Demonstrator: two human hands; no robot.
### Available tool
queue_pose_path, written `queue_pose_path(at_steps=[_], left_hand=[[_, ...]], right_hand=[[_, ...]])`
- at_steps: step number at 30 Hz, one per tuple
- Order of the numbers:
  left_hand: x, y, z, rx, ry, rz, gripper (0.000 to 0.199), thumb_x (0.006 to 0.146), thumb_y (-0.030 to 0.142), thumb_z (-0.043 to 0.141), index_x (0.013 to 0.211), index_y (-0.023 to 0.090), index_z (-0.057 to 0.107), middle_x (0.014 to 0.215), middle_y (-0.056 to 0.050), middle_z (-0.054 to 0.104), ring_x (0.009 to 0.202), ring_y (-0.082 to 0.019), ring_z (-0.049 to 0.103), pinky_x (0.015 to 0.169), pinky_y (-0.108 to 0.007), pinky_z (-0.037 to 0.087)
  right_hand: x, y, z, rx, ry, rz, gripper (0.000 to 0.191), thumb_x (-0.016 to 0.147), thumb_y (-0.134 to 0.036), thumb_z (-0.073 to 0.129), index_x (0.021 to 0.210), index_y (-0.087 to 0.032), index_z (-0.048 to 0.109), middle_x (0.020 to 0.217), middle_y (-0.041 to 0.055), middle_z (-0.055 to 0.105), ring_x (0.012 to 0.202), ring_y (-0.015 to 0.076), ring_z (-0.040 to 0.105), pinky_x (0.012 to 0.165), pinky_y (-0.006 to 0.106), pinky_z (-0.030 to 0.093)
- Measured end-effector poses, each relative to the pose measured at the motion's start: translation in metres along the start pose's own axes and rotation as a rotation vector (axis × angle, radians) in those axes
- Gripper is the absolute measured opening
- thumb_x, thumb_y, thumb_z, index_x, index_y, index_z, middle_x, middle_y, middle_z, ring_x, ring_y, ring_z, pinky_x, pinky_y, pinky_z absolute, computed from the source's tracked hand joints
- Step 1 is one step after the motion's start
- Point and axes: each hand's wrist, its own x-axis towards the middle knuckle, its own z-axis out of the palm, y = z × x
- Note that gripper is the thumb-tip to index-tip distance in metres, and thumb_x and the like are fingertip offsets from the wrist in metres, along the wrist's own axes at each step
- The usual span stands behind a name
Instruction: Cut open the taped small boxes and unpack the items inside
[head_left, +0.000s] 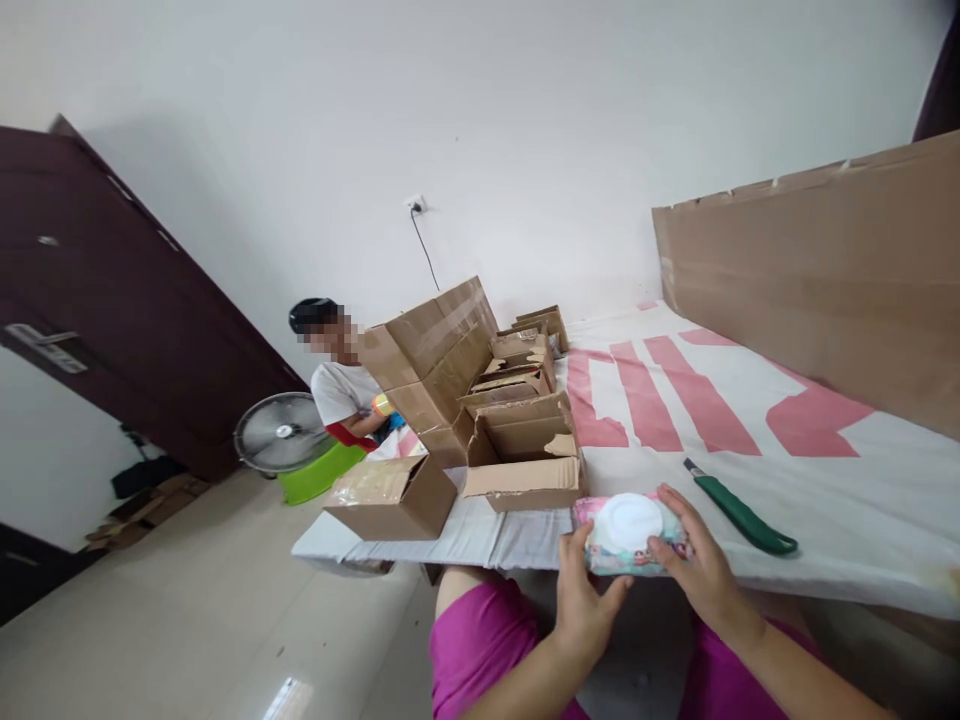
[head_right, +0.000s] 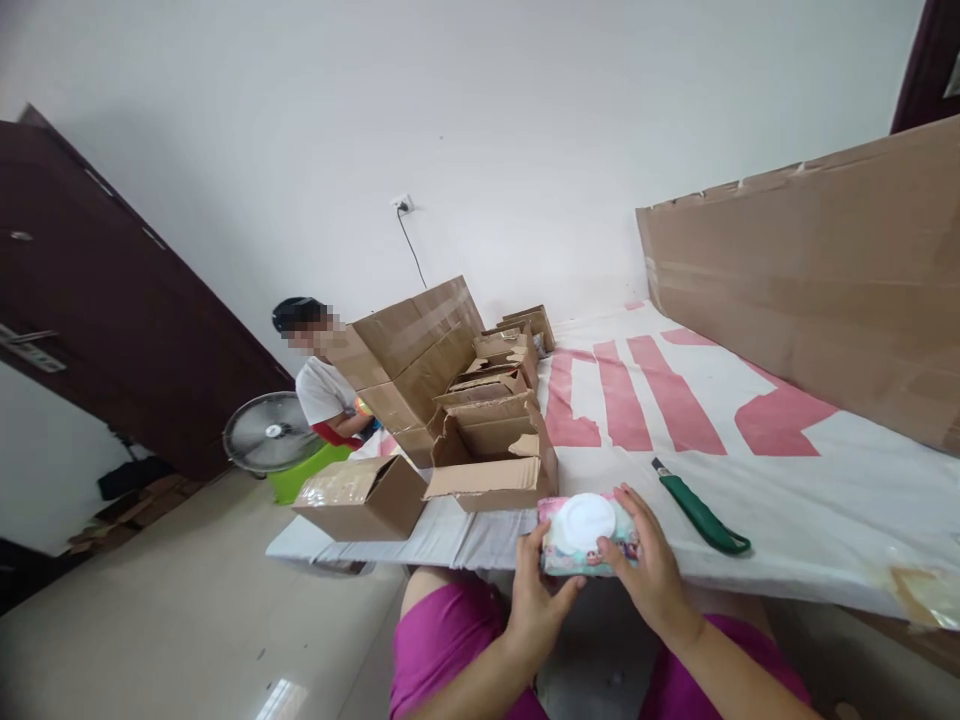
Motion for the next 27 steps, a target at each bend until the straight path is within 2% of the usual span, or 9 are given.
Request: queue_pose_path(at_steps=[8,11,13,15,18,20,22,25,27], left_hand=[[0.008,-0.024,-0.085,0.232,0.22,-0.028,0.035,0.084,0.028,0.057,0.117,0.022,0.063,0.095,-0.005,0.053,0.092,-0.021,0.058,0.083,-0.034,0.051],[0.02,-0.038,-0.117,0.346,0.317,-0.049,0.03,0.084,0.029,0.054,0.111,0.02,0.066,0.094,-0.006,0.055,0.089,-0.021,0.059,0.082,-0.034,0.051],[0.024,-0.046,-0.132,0.421,0.349,-0.073,0.031,0.084,0.03,0.054,0.111,0.02,0.065,0.093,-0.005,0.055,0.087,-0.021,0.059,0.082,-0.034,0.051],[0.022,-0.048,-0.136,0.522,0.404,-0.081,0.031,0.085,0.031,0.053,0.113,0.021,0.065,0.097,-0.007,0.054,0.093,-0.022,0.059,0.086,-0.037,0.05],[0.012,-0.04,-0.123,0.722,0.451,0.029,0.037,0.086,0.031,0.053,0.121,0.023,0.06,0.125,-0.012,0.048,0.124,-0.03,0.046,0.105,-0.046,0.039],[0.008,-0.032,-0.109,0.839,0.318,0.147,0.046,0.083,0.032,0.06,0.128,0.028,0.056,0.144,-0.011,0.038,0.14,-0.035,0.026,0.113,-0.054,0.026],[0.01,-0.027,-0.097,0.918,0.137,0.187,0.061,0.076,0.034,0.069,0.135,0.032,0.051,0.152,-0.009,0.032,0.145,-0.04,0.012,0.113,-0.062,0.016],[0.022,-0.024,-0.093,0.962,-0.007,0.125,0.078,0.071,0.034,0.075,0.142,0.037,0.042,0.156,-0.009,0.029,0.144,-0.043,0.012,0.111,-0.067,0.008],[0.029,-0.025,-0.097,0.958,-0.052,0.102,0.078,0.073,0.031,0.073,0.143,0.039,0.039,0.156,-0.007,0.028,0.144,-0.04,0.014,0.112,-0.065,0.007]], right_hand=[[0.029,-0.005,0.064,0.099,-0.462,-0.086,0.084,0.083,-0.053,0.058,0.151,-0.018,0.023,0.153,0.0178,0.033,0.14,0.0314,0.033,0.113,0.054,0.03],[0.028,0.002,0.073,0.077,-0.519,-0.127,0.092,0.081,-0.051,0.063,0.153,-0.021,0.015,0.156,0.0178,0.026,0.142,0.0322,0.028,0.112,0.055,0.03],[0.026,0.007,0.073,0.069,-0.509,-0.102,0.087,0.084,-0.048,0.06,0.153,-0.023,0.013,0.156,0.017,0.025,0.142,0.0307,0.029,0.111,0.054,0.034],[0.024,0.01,0.072,0.079,-0.49,-0.063,0.08,0.087,-0.044,0.056,0.153,-0.023,0.015,0.154,0.017,0.03,0.139,0.0289,0.035,0.108,0.052,0.04],[0.023,0.009,0.071,0.055,-0.476,-0.07,0.07,0.09,-0.041,0.053,0.151,-0.023,0.022,0.149,0.0164,0.039,0.135,0.028,0.042,0.105,0.051,0.044],[0.022,0.007,0.072,-0.02,-0.477,-0.134,0.067,0.089,-0.038,0.053,0.149,-0.024,0.027,0.148,0.0154,0.042,0.134,0.0286,0.043,0.106,0.052,0.043],[0.019,0.004,0.073,-0.11,-0.482,-0.208,0.066,0.087,-0.032,0.054,0.147,-0.023,0.03,0.146,0.0148,0.044,0.134,0.0287,0.043,0.107,0.052,0.042],[0.012,0.002,0.076,-0.236,-0.486,-0.307,0.067,0.084,-0.022,0.054,0.146,-0.022,0.031,0.144,0.0136,0.047,0.132,0.0283,0.046,0.107,0.051,0.043],[0.008,0.002,0.079,-0.305,-0.483,-0.369,0.067,0.083,-0.02,0.054,0.146,-0.023,0.033,0.144,0.012,0.048,0.13,0.0285,0.047,0.106,0.049,0.044]])
